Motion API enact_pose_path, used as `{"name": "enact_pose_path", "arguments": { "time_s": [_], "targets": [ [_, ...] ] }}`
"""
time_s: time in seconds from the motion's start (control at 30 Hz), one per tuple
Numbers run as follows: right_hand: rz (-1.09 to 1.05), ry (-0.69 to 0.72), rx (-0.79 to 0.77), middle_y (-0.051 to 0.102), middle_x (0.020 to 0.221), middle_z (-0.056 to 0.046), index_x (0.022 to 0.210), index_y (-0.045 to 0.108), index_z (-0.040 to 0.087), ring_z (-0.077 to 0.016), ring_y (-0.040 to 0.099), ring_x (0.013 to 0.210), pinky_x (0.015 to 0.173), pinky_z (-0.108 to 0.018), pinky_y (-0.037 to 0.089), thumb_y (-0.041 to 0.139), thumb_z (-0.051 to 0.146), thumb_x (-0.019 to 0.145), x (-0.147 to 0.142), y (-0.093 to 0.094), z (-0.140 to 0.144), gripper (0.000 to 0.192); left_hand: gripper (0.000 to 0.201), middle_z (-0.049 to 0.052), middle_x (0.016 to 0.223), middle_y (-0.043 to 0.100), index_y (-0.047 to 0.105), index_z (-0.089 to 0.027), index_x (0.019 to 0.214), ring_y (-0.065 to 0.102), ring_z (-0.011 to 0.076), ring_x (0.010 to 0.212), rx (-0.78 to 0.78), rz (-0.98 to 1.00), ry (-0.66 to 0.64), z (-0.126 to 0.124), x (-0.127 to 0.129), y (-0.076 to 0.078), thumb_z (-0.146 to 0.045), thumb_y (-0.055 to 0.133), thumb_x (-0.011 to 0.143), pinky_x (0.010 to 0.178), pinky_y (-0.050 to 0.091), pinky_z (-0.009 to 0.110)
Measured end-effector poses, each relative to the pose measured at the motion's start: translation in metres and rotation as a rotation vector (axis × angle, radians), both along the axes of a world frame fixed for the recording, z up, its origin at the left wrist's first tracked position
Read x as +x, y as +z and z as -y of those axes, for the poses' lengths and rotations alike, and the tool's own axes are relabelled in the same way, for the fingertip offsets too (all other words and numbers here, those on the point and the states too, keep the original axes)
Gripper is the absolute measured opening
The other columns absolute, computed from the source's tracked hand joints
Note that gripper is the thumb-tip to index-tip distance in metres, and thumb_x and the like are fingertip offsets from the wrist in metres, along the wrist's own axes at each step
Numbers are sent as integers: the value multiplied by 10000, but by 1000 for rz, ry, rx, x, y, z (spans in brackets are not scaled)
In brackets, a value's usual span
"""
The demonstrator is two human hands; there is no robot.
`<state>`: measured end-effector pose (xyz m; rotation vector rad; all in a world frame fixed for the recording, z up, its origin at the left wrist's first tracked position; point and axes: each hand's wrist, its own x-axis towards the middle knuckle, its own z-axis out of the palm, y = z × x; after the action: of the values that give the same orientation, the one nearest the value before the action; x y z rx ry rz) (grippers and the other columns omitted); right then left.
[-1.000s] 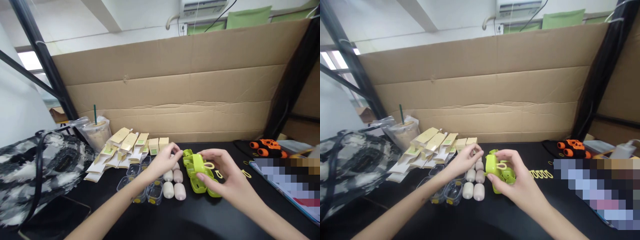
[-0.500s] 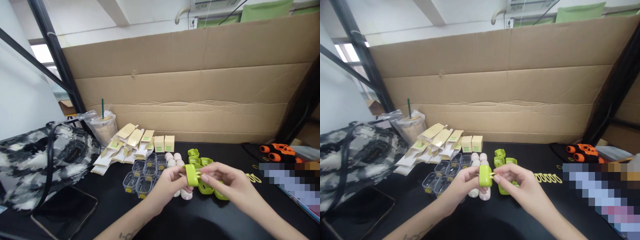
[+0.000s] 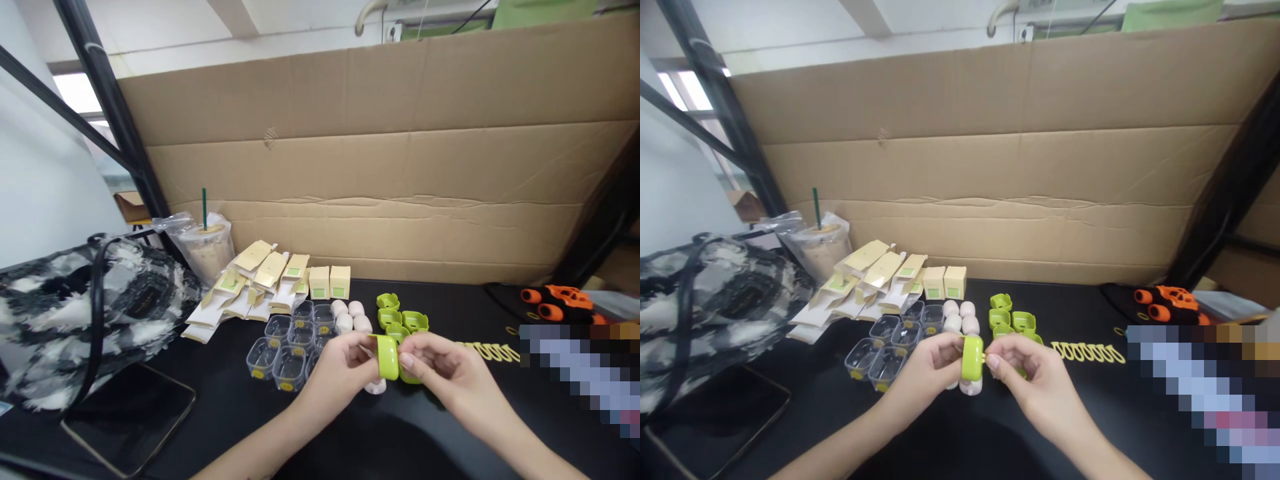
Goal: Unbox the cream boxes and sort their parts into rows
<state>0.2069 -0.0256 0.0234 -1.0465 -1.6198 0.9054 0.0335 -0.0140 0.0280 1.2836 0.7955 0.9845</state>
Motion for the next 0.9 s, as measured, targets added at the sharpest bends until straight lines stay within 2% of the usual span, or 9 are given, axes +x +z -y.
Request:
{"name": "enact_pose_path", "arguments": {
  "time_s": [0.17, 0.27, 0.37, 0.47, 0.53, 0.6, 0.67, 0.77, 0.9],
  "targets": [
    [70, -21, 76, 651, 653, -16, 772, 639, 196, -157, 628, 590, 549, -262, 541, 607, 392, 827, 1, -1, 2, 207, 320, 9, 690, 595, 657, -118, 777, 520, 121, 637, -8, 19, -15, 2, 3, 0, -364, 785, 619, 626, 417, 240],
    [271, -30, 350, 681, 915, -62, 997, 616, 221, -210, 660, 871, 749, -321, 558, 588, 279, 835, 3, 5, 7, 174, 297, 10, 712, 590, 617, -122, 762, 520, 122, 661, 19, 14, 7, 4, 3, 1, -338, 773, 631, 645, 411, 242],
    [612, 11, 682, 608, 1187, -103, 1317, 439, 250, -259, 592, 1069, 859, -377, 522, 638, 214, 777, 3, 11, 14, 577, 238, -6, 711, 557, 579, -137, 779, 512, 120, 667, 60, -30, -8, 5, 3, 0, -284, 729, 667, 649, 403, 243],
    [805, 53, 822, 631, 1118, -97, 1223, 514, 248, -240, 624, 969, 791, -354, 531, 592, 160, 802, 7, 17, 17, 437, 199, -8, 704, 543, 531, -151, 711, 515, 120, 658, 61, -72, -24, 5, 2, 0, -254, 695, 665, 633, 402, 238],
    [788, 5, 796, 618, 1053, -90, 976, 575, 236, -230, 614, 938, 762, -345, 519, 558, 140, 799, 18, 22, 9, 202, 188, 11, 763, 568, 504, -161, 679, 530, 125, 669, 84, -97, 53, 3, 0, 2, -231, 677, 651, 628, 411, 239],
    [737, -125, 696, 582, 1000, -84, 761, 515, 231, -239, 591, 937, 770, -370, 499, 571, 200, 790, 35, 27, -9, 70, 142, 19, 804, 574, 508, -167, 685, 547, 136, 705, 162, -141, 167, 1, -2, 4, -192, 644, 652, 662, 423, 247],
    [733, -283, 530, 565, 938, -69, 691, 478, 230, -254, 573, 951, 847, -423, 464, 590, 345, 804, 55, 31, -38, 196, 101, 5, 763, 556, 512, -171, 696, 545, 139, 714, 222, -183, 215, 0, -4, 6, -167, 608, 664, 692, 423, 251],
    [782, -345, 375, 588, 977, -84, 624, 492, 199, -260, 568, 1005, 869, -424, 458, 551, 388, 860, 76, 28, -88, 307, 95, -19, 696, 524, 501, -177, 717, 518, 126, 662, 227, -210, 156, 2, -4, 7, -171, 586, 674, 659, 411, 244],
    [890, -312, 135, 630, 1029, -44, 1009, 607, 157, -177, 623, 861, 752, -365, 522, 559, 337, 902, 80, 5, -134, 215, 88, -26, 671, 511, 490, -177, 708, 490, 113, 625, 269, -248, 127, 6, -2, 5, -165, 571, 674, 627, 394, 236]
  ]
}}
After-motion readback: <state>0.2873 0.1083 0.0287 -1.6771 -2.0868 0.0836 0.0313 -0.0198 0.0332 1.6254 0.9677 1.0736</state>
